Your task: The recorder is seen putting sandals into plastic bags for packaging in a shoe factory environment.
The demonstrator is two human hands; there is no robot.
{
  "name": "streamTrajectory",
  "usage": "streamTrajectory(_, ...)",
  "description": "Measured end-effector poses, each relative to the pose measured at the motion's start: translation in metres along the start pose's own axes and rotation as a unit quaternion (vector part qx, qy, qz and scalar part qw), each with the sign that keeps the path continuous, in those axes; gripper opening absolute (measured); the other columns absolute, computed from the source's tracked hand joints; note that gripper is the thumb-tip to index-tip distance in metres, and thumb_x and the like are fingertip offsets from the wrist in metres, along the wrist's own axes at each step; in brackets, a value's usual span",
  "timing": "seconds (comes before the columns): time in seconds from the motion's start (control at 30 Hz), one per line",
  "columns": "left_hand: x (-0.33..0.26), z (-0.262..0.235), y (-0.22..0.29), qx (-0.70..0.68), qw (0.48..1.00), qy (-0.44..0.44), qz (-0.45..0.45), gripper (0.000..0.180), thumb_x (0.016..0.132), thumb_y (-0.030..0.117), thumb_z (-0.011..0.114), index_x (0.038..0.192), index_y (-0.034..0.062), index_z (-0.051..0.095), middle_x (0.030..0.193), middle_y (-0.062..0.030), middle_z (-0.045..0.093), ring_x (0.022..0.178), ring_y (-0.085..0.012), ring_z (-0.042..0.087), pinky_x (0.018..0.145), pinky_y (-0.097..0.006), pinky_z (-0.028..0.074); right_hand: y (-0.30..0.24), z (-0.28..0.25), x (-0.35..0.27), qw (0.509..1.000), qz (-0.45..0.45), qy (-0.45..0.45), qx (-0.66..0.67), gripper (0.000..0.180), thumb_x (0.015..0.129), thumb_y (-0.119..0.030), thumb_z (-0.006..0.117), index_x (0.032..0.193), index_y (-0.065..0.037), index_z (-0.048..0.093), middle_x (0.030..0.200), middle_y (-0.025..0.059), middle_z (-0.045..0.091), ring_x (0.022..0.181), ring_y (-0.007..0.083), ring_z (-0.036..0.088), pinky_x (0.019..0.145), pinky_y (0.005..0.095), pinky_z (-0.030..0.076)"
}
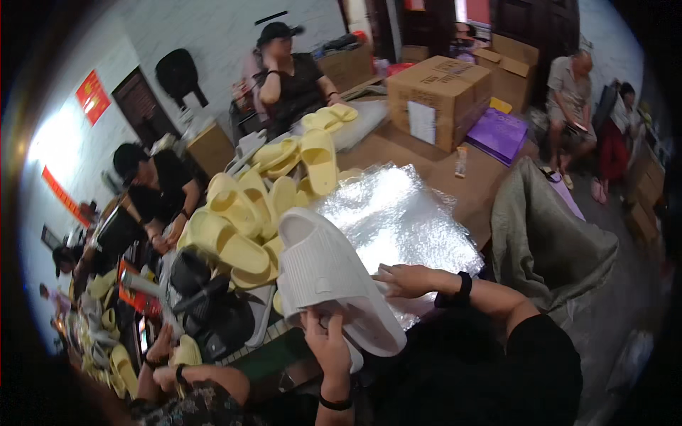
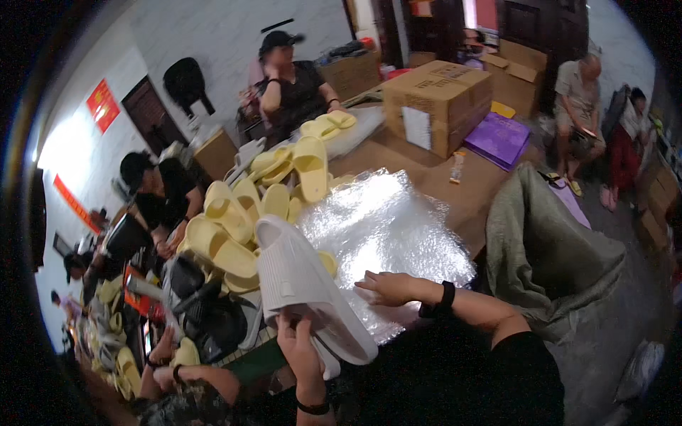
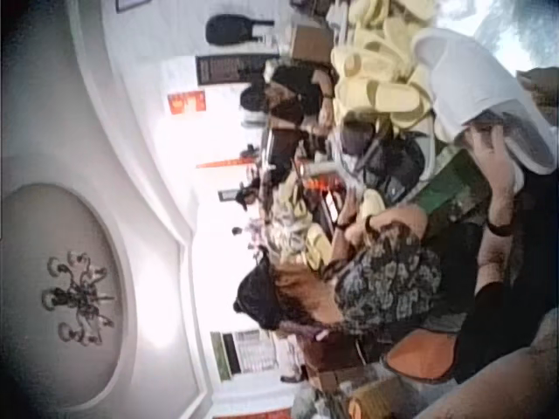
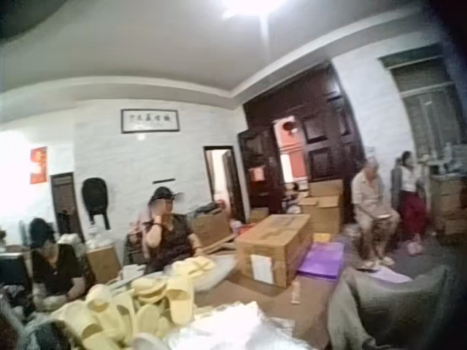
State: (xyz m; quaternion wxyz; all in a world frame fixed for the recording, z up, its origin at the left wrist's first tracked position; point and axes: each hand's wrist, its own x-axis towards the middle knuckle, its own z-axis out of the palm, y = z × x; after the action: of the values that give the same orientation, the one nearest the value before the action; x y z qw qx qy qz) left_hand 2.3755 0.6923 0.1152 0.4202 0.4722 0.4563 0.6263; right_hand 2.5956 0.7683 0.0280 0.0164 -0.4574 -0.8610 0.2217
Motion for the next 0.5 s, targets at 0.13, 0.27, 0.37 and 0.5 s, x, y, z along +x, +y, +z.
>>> streamTrajectory(0.13, 0.017, 0.05, -0.047, 0.172, 0.975, -0.133, 0.041, 0.047, 0.082, 0.008, 0.062, 0.124, -0.0068, 0.046, 0.11, -0.0182, 0.049, 0.107, -0.0292, 0.046, 0.094, -0.035, 0.036, 0.096, -0.06, -0.039, 0.95, 0.199, 0.216, 0.106, 0.027, 0.084, -0.029, 0.058, 0.104, -0.01, 0.064, 0.097, 0.0135, 0.065, 0.089, 0.0344, 0.062, 0.074, 0.0429, 0.049)
streamTrajectory(0.27, 0.028, 0.104, -0.109, 0.414, 0.883, -0.199, 0.1, 0.045, 0.083, 0.023, 0.062, 0.117, -0.0045, 0.051, 0.104, -0.021, 0.05, 0.103, -0.0387, 0.04, 0.091, -0.048, 0.032, 0.242, -0.079, -0.04, 0.853, 0.29, 0.432, -0.045, 0.017, 0.084, -0.015, 0.054, 0.095, -0.002, 0.059, 0.084, 0.0196, 0.062, 0.078, 0.0346, 0.062, 0.067, 0.0466, 0.048)
streamTrajectory(0.37, 0.024, 0.115, -0.148, 0.544, 0.809, -0.182, 0.131, 0.056, 0.082, 0.032, 0.06, 0.125, -0.0017, 0.047, 0.105, -0.0221, 0.05, 0.103, -0.0394, 0.041, 0.091, -0.051, 0.031, 0.305, -0.081, -0.025, 0.833, 0.33, 0.428, -0.122, 0.015, 0.083, -0.011, 0.052, 0.091, -0.001, 0.059, 0.08, 0.0227, 0.061, 0.076, 0.0373, 0.061, 0.066, 0.0473, 0.049)
streamTrajectory(0.5, 0.022, 0.119, -0.156, 0.59, 0.768, -0.195, 0.157, 0.063, 0.081, 0.034, 0.058, 0.131, -0.0016, 0.043, 0.106, -0.0224, 0.052, 0.104, -0.0406, 0.041, 0.092, -0.053, 0.029, 0.336, -0.066, -0.026, 0.802, 0.38, 0.404, -0.222, 0.018, 0.081, -0.01, 0.051, 0.087, -0.001, 0.066, 0.098, 0.0207, 0.061, 0.082, 0.0325, 0.063, 0.069, 0.0427, 0.051)
